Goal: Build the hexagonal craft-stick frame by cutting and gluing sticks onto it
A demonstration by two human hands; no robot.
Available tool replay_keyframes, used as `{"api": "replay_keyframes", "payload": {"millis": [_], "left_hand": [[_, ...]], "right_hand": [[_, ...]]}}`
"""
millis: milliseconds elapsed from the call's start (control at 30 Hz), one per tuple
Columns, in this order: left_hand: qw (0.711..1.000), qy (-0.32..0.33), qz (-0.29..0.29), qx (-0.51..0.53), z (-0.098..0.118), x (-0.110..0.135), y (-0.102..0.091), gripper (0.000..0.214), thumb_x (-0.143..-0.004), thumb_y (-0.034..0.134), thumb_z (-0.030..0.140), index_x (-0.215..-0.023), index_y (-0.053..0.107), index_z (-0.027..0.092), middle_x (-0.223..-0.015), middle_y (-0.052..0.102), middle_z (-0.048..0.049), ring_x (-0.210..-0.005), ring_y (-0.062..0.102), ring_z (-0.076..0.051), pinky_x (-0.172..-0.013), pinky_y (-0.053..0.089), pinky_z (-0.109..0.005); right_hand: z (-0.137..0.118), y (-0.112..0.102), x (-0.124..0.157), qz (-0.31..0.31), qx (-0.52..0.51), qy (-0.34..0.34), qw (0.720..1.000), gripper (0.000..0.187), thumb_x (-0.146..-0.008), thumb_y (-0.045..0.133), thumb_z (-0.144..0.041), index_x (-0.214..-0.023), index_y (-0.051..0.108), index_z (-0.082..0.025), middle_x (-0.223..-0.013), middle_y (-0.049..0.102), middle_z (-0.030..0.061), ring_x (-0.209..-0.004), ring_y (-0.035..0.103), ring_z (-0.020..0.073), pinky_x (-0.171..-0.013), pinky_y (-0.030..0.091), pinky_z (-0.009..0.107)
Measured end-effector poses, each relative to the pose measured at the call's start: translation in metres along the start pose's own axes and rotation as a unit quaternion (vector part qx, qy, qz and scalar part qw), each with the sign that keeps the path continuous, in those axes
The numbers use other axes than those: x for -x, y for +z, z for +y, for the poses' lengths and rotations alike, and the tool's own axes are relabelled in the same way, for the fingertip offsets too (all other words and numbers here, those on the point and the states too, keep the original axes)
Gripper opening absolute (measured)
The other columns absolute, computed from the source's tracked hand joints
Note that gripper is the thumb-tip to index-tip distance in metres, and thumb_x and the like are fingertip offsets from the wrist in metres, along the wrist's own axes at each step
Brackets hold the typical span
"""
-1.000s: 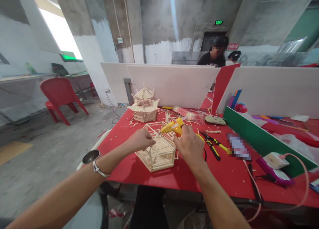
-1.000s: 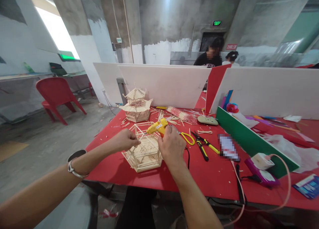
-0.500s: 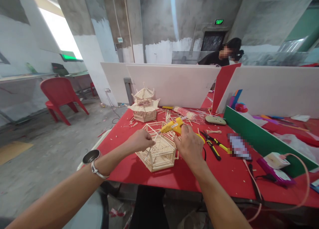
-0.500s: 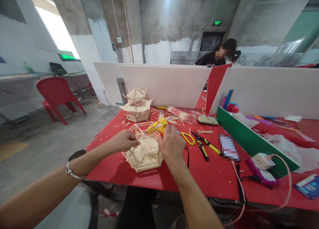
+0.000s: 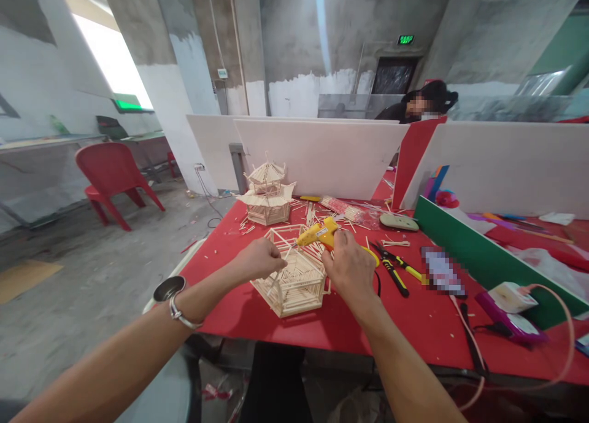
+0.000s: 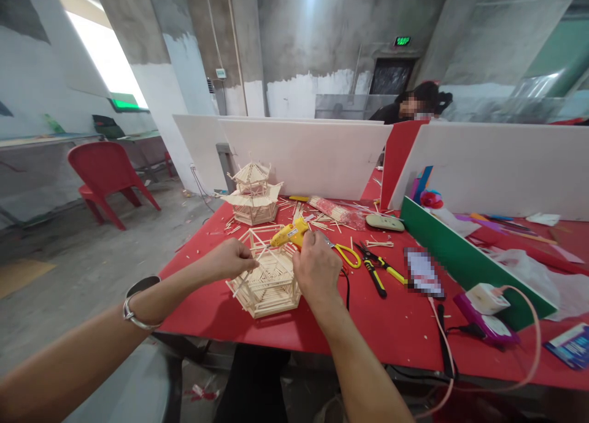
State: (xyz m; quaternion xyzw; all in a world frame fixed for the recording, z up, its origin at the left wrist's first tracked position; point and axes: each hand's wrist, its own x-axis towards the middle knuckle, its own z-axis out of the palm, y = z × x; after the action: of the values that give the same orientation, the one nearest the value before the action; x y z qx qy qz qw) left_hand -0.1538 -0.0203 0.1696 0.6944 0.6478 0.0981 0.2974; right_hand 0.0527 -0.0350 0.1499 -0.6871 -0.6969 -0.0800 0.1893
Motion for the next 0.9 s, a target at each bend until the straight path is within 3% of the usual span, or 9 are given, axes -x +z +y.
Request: {"api": "replay_keyframes", "payload": {"millis": [733,900], "left_hand": [[1.000,0.002,0.005,-0.003,0.0015,0.0001,-0.0009,0.027,-0.068,0.061,0.037,-0.050,0.056,0.018,-0.041,0.045,0.0028,-0.043,0.045,-0.011,-0.043,0.028,-0.023],[1.000,0.006,0.005,-0.009,0.0019,-0.0017,-0.0001,0.027,-0.069,0.059,0.037,-0.051,0.058,0.017,-0.043,0.049,0.0016,-0.044,0.047,-0.012,-0.043,0.030,-0.023]], "right_hand": [[0.0022,-0.0031,0.0017,0.016,0.000,-0.006,1.000,0.022,-0.091,0.050,-0.027,-0.110,0.056,-0.018,-0.105,0.063,0.0085,-0.090,0.063,0.0203,-0.061,0.036,0.028],[0.0037,-0.0026,0.0023,0.011,-0.010,0.005,1.000,0.030,-0.090,0.055,-0.036,-0.114,0.056,-0.018,-0.111,0.063,0.0094,-0.091,0.063,0.0207,-0.063,0.037,0.028]]}}
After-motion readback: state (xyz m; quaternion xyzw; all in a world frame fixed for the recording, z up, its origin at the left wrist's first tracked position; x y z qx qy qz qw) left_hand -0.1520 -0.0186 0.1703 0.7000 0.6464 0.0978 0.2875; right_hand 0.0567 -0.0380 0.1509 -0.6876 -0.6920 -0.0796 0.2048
